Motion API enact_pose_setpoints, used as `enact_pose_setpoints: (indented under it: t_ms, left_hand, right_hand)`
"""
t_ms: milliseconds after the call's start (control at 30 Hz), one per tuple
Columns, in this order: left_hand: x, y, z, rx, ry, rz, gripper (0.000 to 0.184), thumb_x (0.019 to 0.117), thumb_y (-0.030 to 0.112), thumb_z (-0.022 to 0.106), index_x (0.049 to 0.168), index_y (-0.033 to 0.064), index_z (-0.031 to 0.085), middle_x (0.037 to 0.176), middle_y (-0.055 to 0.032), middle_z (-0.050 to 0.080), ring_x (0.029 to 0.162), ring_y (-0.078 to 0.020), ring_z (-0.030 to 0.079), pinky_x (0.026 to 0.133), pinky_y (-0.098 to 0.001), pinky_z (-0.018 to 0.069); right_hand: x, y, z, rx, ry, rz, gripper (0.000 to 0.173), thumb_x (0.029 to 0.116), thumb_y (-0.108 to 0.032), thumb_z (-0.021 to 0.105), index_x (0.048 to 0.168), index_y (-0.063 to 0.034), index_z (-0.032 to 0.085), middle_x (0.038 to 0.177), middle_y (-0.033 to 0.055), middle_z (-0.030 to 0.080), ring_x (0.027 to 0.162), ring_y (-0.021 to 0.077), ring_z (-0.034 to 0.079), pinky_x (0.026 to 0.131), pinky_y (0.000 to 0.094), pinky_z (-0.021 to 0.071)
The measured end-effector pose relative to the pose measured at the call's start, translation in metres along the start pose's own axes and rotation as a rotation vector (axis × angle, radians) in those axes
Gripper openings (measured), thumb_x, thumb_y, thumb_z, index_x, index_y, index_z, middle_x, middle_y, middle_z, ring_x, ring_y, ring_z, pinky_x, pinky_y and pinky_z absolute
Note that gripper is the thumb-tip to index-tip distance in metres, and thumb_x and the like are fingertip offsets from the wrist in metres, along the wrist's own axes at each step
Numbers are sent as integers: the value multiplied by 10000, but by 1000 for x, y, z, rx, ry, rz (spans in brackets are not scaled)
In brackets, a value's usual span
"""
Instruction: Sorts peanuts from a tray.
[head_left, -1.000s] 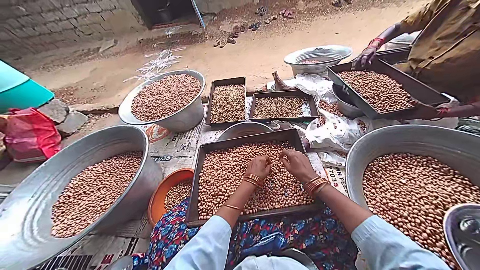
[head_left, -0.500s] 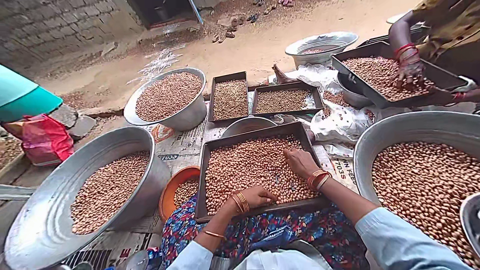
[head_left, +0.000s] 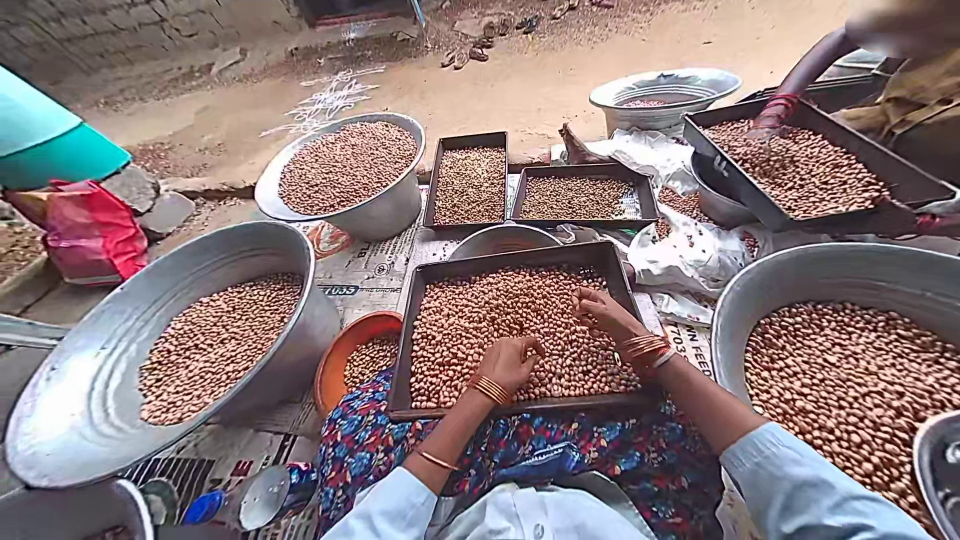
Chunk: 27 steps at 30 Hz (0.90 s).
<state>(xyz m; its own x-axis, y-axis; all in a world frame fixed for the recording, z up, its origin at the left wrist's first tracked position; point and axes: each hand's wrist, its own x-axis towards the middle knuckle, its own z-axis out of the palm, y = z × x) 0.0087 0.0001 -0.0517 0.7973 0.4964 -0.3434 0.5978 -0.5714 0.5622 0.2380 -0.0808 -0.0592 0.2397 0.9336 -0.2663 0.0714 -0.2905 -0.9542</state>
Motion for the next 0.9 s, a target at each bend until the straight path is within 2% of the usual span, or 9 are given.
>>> enact_pose_setpoints:
  t_ms: [100, 167, 233, 367, 700, 767, 800, 833, 900]
  left_hand:
    - [0, 12, 1, 65, 4, -3, 286, 1038, 177, 534, 1260, 113, 702, 1035, -177, 727, 957, -354, 692, 899, -563, 523]
    - [2, 13, -4, 107, 74, -38, 304, 1039, 162, 516, 1280, 123, 698, 1097, -175, 738, 1025, -363, 706, 927, -564, 529]
    - [4, 9, -11, 155, 173, -80, 320, 1045, 152, 498, 1297, 119, 692, 1122, -176, 741, 1045, -368, 712, 927, -563, 536]
    - [6, 3, -13, 200, 201, -121, 313, 1050, 178, 516, 1301, 123, 694, 1192, -163, 732, 1108, -352, 701, 969, -552, 525]
    - [18, 10, 0, 304, 76, -170, 324, 1068, 181, 491, 1333, 98, 658, 1312, -162, 681, 1262, -341, 632, 1056, -551, 477]
    - [15, 2, -6, 165, 126, -141, 305, 1044, 199, 540, 1291, 101, 688, 1178, -149, 726, 1127, -308, 687, 1003, -507, 519]
    - [13, -6, -9, 11, 181, -91, 272, 1014, 190, 580, 1228, 81, 708, 984, -130, 718, 905, -265, 679, 871, -455, 542]
    - [11, -16, -12, -198, 205, -29, 230, 995, 160, 581, 1167, 53, 690, 843, -68, 631, 719, -177, 572, 717, -363, 493]
    - [8, -32, -14, -563, 164, 81, 239, 931, 80, 464, 1112, 28, 610, 816, 21, 559, 582, -33, 469, 540, -217, 403]
  right_hand:
    - [-11, -6, 2, -279, -143, -95, 101, 979, -127, 548, 1027, -68, 614, 748, -43, 511, 591, 34, 446, 557, 227, 383]
    - [-20, -13, 5, -694, -255, -193, 203, 964, -175, 647, 1103, -32, 687, 820, 99, 635, 740, 220, 587, 737, 437, 482]
    - [-25, -11, 9, -877, -344, -261, 221, 944, -181, 714, 1115, -41, 727, 967, 188, 726, 929, 366, 687, 874, 588, 509]
    - [-29, -5, 17, -1060, -399, -268, 211, 929, -188, 734, 1105, -72, 731, 1066, 201, 720, 1037, 414, 683, 869, 628, 515]
    - [-29, 0, 23, -1118, -421, -184, 237, 953, -207, 681, 1145, -71, 702, 1036, 210, 719, 1012, 429, 684, 840, 641, 507]
    - [-27, -2, 21, -1066, -425, -188, 251, 965, -245, 685, 1135, -62, 708, 987, 203, 718, 970, 409, 689, 841, 620, 514]
    - [-26, -4, 20, -992, -422, -203, 266, 971, -258, 684, 1131, -47, 706, 921, 195, 705, 891, 382, 680, 810, 594, 514]
    - [-25, -7, 17, -884, -402, -218, 282, 972, -268, 685, 1122, -30, 699, 832, 164, 667, 779, 324, 637, 751, 540, 499]
    - [-26, -11, 15, -610, -318, -185, 287, 964, -258, 642, 1121, -18, 660, 776, 55, 558, 679, 155, 497, 683, 379, 433]
